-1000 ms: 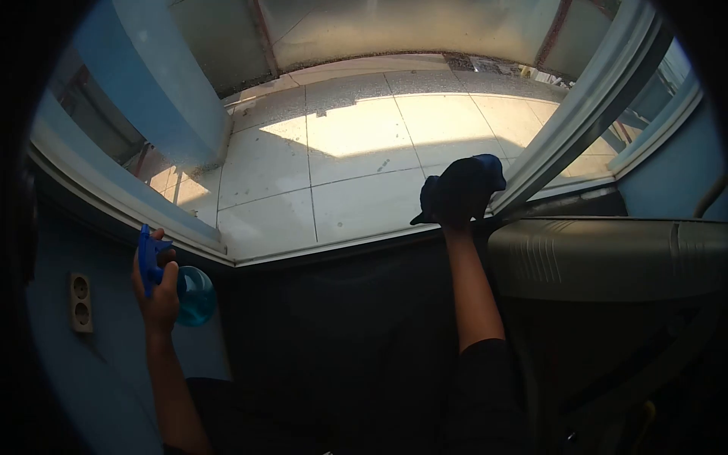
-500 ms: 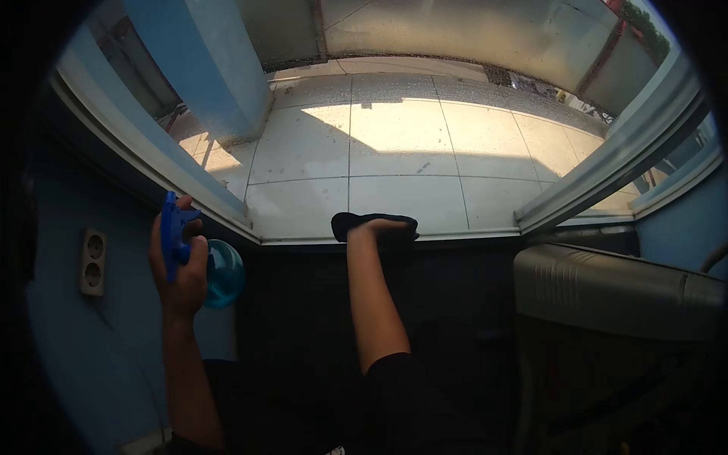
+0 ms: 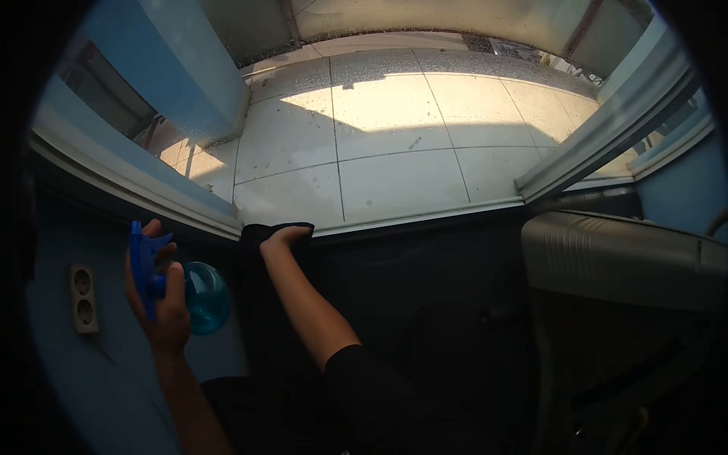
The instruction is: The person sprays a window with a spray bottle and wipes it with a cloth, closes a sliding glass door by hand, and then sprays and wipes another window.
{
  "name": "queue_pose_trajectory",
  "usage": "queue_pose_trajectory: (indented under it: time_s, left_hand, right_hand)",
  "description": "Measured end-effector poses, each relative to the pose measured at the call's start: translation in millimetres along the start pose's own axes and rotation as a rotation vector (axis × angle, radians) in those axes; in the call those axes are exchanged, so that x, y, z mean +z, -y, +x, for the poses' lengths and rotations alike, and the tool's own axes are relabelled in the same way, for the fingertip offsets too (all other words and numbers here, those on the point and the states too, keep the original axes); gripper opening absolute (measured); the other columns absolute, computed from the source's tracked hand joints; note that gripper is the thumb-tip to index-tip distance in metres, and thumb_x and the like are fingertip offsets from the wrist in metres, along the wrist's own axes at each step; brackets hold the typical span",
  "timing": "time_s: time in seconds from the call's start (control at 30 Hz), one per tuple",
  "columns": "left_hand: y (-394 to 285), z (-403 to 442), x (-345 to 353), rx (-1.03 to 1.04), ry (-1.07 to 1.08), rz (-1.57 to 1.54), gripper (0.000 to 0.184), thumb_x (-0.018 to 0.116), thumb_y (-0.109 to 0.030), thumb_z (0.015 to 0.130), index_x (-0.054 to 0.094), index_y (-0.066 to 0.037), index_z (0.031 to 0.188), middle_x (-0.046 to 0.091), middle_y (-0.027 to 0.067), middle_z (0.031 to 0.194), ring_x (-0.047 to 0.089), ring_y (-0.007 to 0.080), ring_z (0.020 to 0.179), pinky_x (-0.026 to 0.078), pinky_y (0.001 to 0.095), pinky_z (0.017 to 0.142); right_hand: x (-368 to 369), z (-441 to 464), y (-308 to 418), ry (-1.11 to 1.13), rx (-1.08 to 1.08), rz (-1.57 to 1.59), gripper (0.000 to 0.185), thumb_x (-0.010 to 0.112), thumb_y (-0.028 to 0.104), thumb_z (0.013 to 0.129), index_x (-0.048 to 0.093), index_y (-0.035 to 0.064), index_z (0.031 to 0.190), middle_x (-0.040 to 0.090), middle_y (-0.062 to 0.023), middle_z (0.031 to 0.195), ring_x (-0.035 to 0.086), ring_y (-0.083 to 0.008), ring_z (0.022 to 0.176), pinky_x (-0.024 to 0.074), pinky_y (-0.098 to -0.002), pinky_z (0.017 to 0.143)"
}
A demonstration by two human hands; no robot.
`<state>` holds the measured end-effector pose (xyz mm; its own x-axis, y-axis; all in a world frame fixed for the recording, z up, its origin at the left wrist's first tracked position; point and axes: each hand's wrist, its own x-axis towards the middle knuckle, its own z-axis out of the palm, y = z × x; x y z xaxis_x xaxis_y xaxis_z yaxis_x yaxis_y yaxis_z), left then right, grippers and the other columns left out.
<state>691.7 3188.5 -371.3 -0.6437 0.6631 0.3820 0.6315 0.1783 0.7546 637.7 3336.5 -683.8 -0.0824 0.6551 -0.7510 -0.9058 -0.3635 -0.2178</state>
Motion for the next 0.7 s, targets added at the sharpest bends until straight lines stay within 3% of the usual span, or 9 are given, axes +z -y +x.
queue_pose_trajectory:
  time_s: [0.07, 0.13, 0.2, 0.27, 0.47, 0.7]
  left_hand:
    - [3, 5, 9, -0.003, 0.007, -0.031, 0.053, 0.052, 0.002, 0.081, 0.052, -0.001, 0.135, 0.056, 0.0137, 0.133, 0.059, 0.0223, 0.11, 0.05, 0.0375, 0.095]
    - [5, 9, 20, -0.014, 0.033, -0.076, 0.053, 0.052, 0.003, 0.083, 0.052, -0.001, 0.136, 0.056, 0.0134, 0.133, 0.059, 0.0217, 0.11, 0.05, 0.0362, 0.094]
    - [12, 13, 34, 0.029, 0.125, -0.098, 0.054, 0.053, 0.002, 0.083, 0.051, -0.001, 0.136, 0.056, 0.0133, 0.134, 0.059, 0.0218, 0.11, 0.05, 0.0349, 0.092]
    - [9, 15, 53, 0.011, 0.175, -0.115, 0.055, 0.054, 0.0, 0.082, 0.05, -0.001, 0.137, 0.056, 0.0142, 0.134, 0.06, 0.0229, 0.11, 0.051, 0.0346, 0.089]
    - [8, 10, 62, 0.058, 0.265, -0.057, 0.057, 0.055, -0.001, 0.083, 0.048, 0.0, 0.14, 0.054, 0.0148, 0.139, 0.06, 0.0248, 0.114, 0.05, 0.0359, 0.092]
    - [-5, 1, 60, 0.088, 0.292, -0.084, 0.059, 0.057, -0.001, 0.081, 0.047, 0.002, 0.138, 0.055, 0.0177, 0.135, 0.061, 0.0255, 0.113, 0.052, 0.0372, 0.091]
  right_hand:
    - [7, 17, 61, -0.079, -0.106, -0.037, 0.08, 0.015, 0.062, 0.099, 0.026, 0.0071, 0.155, 0.029, -0.0081, 0.16, 0.031, -0.0251, 0.144, 0.0207, -0.0378, 0.119]
    - [20, 23, 131, -0.273, -0.019, -0.061, 0.081, 0.013, 0.063, 0.098, 0.022, 0.0085, 0.157, 0.023, -0.0084, 0.163, 0.024, -0.0259, 0.148, 0.0165, -0.0412, 0.121]
    - [13, 57, 193, -0.167, -0.3, -0.074, 0.085, 0.012, 0.067, 0.096, 0.018, 0.0098, 0.159, 0.016, -0.0084, 0.165, 0.017, -0.0266, 0.151, 0.0129, -0.0445, 0.122]
    - [7, 85, 290, -0.184, -0.256, -0.144, 0.086, 0.012, 0.067, 0.095, 0.015, 0.0093, 0.159, 0.014, -0.009, 0.166, 0.017, -0.0271, 0.151, 0.0125, -0.0456, 0.122]
    - [6, 123, 445, -0.355, -0.549, -0.217, 0.083, 0.019, 0.062, 0.096, 0.022, 0.0059, 0.157, 0.023, -0.0117, 0.163, 0.027, -0.0286, 0.148, 0.0217, -0.0449, 0.12]
    - [-22, 122, 541, -0.007, -1.059, -0.376, 0.079, 0.038, 0.06, 0.097, 0.031, 0.0029, 0.152, 0.034, -0.0115, 0.156, 0.037, -0.0264, 0.139, 0.0233, -0.0388, 0.118]
